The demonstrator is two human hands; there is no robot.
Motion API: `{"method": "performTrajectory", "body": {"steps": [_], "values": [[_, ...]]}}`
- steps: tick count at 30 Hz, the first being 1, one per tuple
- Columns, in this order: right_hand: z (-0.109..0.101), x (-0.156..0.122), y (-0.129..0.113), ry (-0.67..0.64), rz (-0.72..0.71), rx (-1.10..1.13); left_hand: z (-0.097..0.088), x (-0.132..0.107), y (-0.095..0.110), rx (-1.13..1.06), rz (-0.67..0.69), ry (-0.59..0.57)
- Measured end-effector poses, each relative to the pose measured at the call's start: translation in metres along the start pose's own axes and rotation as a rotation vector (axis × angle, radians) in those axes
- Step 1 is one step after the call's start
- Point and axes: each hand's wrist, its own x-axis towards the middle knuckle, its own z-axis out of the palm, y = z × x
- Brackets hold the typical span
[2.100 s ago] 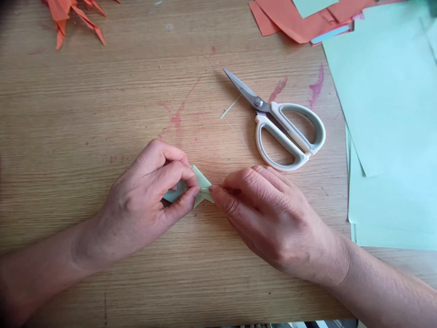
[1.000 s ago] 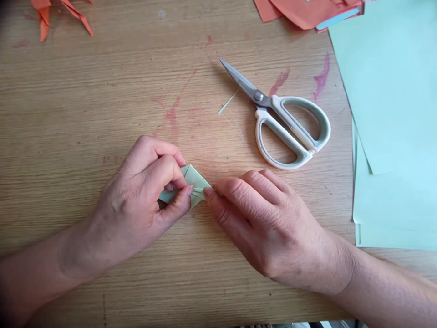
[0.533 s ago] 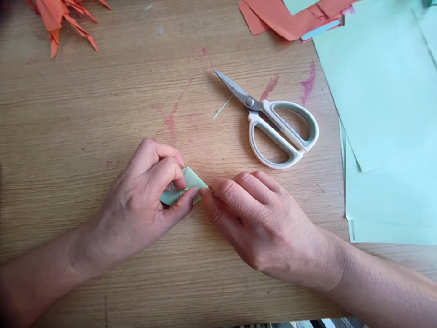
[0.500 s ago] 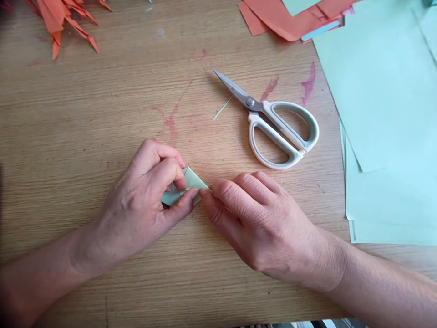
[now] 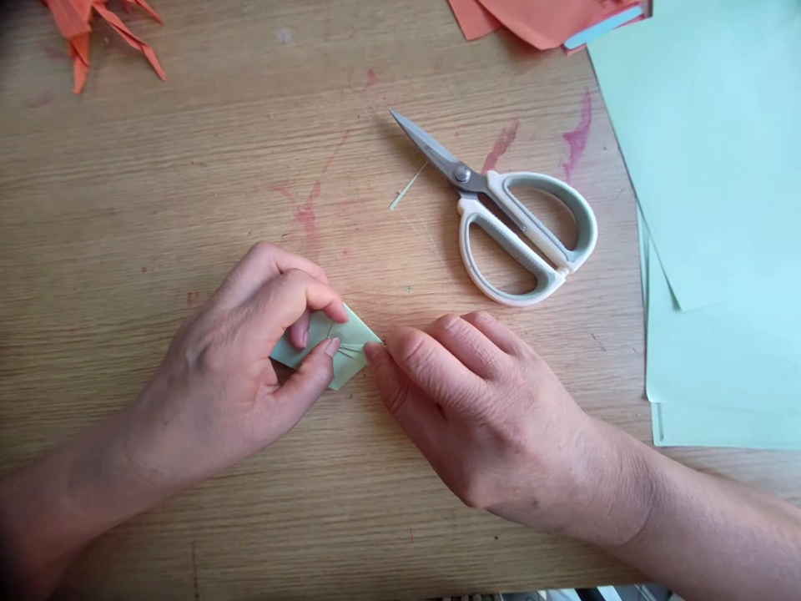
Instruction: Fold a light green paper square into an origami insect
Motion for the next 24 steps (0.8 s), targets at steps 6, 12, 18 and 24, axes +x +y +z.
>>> {"method": "performTrajectory", "body": {"steps": [6, 12, 18, 24], "values": [[0.0003, 0.0002, -0.0008, 0.018, -0.017, -0.024, 0.0004, 0.0006, 0.0007, 0.032, -0.011, -0.024], [-0.0003, -0.001, -0.0003, 0.008, -0.017, -0.022, 0.0012, 0.0, -0.0012, 0.043, -0.009, -0.042], [0.0006, -0.002, 0.0003, 0.02, -0.008, 0.006, -0.0033, -0.0009, -0.004, 0.049, 0.028, -0.08], [0.0012, -0.0017, -0.001, 0.025, -0.01, 0.008, 0.0034, 0.0, -0.0009, 0.115, 0.007, -0.024]]}}
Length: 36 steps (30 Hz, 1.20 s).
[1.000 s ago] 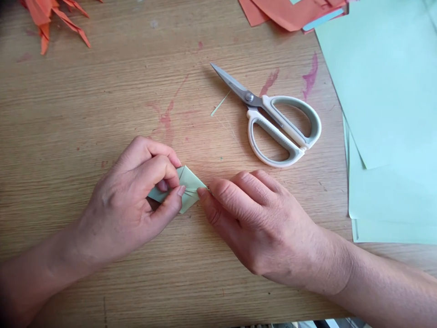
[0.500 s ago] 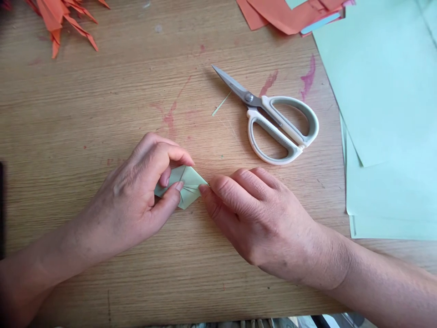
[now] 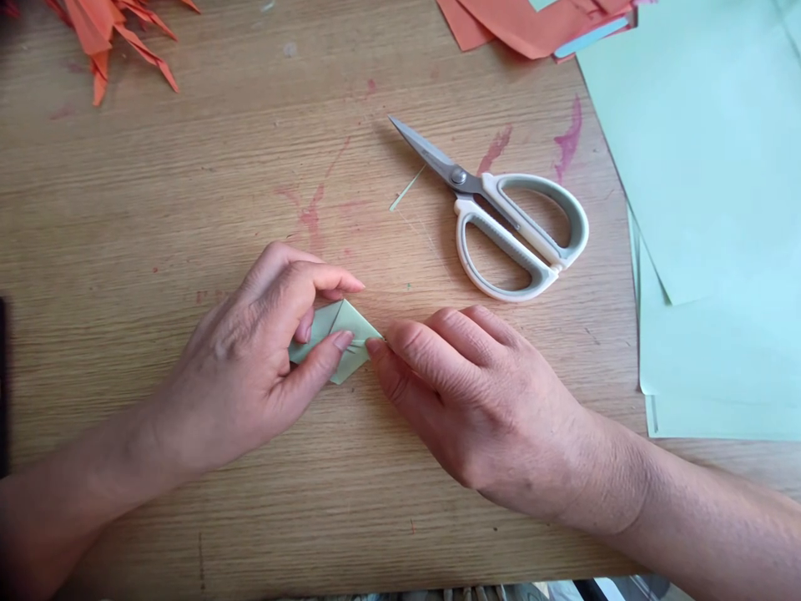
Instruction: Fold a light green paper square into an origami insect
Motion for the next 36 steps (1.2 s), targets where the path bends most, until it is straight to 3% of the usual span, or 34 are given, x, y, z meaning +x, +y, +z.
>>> {"method": "performTrajectory", "body": {"steps": [17, 36], "values": [[-0.0079, -0.0052, 0.0007, -0.049, 0.008, 0.038, 0.0044, 0.002, 0.0052, 0.085, -0.043, -0.006], [-0.0067, -0.0089, -0.0021, -0.064, 0.001, -0.005, 0.0062, 0.003, 0.0024, 0.066, 0.0, 0.036]]}}
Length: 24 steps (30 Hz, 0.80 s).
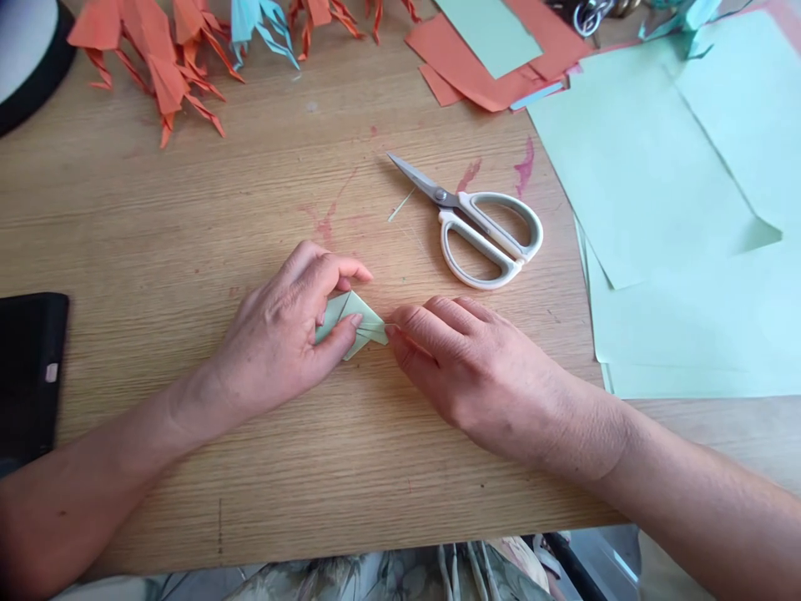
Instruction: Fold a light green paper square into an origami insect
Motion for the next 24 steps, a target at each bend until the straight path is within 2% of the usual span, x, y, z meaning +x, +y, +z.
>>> {"method": "performTrajectory", "body": {"steps": [3, 9, 15, 24], "values": [[0.001, -0.001, 0.003, 0.019, 0.01, 0.043, -0.001, 0.0, -0.004, -0.019, 0.019, -0.008], [0.005, 0.005, 0.009, 0.137, 0.078, 0.097, 0.001, -0.003, -0.008, -0.051, 0.046, 0.011], [0.01, 0.015, 0.006, 0.121, 0.108, 0.039, 0.002, -0.006, -0.009, -0.094, 0.081, 0.038], [0.016, 0.021, 0.006, 0.144, 0.155, 0.066, 0.002, -0.008, -0.008, -0.091, 0.14, 0.044]]}}
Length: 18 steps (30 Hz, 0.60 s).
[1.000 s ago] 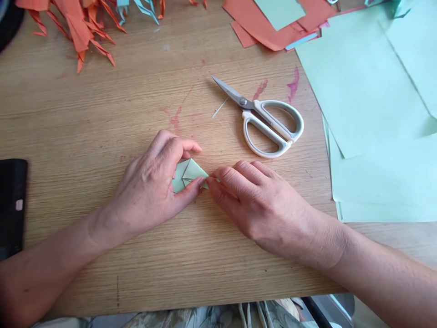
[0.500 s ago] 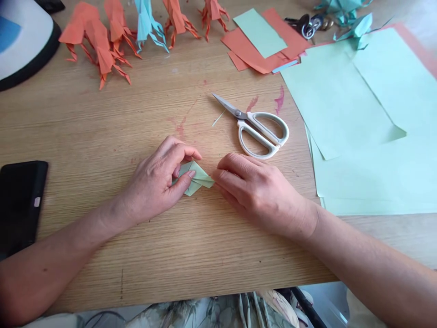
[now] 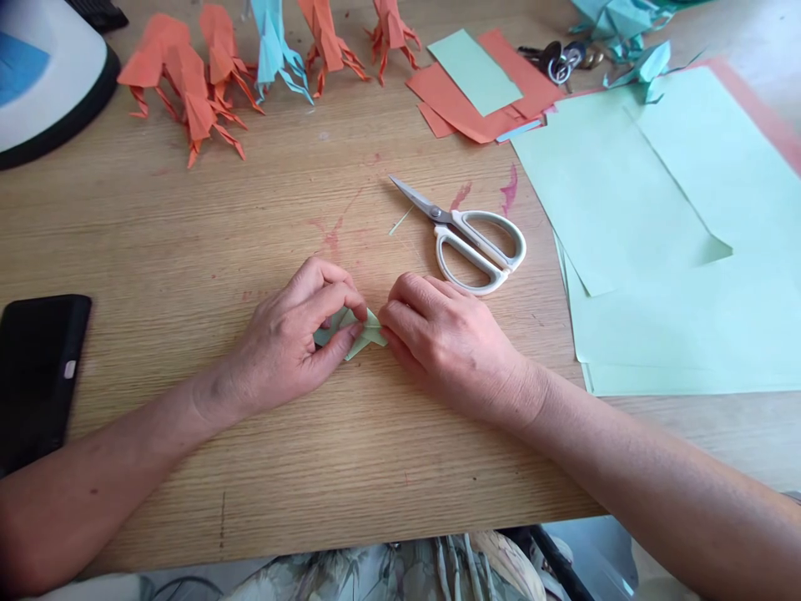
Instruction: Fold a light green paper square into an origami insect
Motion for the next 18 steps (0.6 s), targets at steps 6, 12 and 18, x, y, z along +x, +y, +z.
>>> {"method": "performTrajectory", "body": {"steps": [6, 12, 18], "values": [[0.0031, 0.0007, -0.0007, 0.021, 0.04, 0.035, 0.0016, 0.0001, -0.001, 0.017, 0.019, 0.012], [-0.0012, 0.0013, -0.0031, 0.038, 0.029, 0.096, -0.0005, -0.0003, 0.0016, 0.018, 0.076, 0.073], [-0.0045, -0.0022, -0.0063, 0.133, 0.043, 0.267, -0.0041, -0.0015, 0.003, -0.04, 0.148, 0.122]]}}
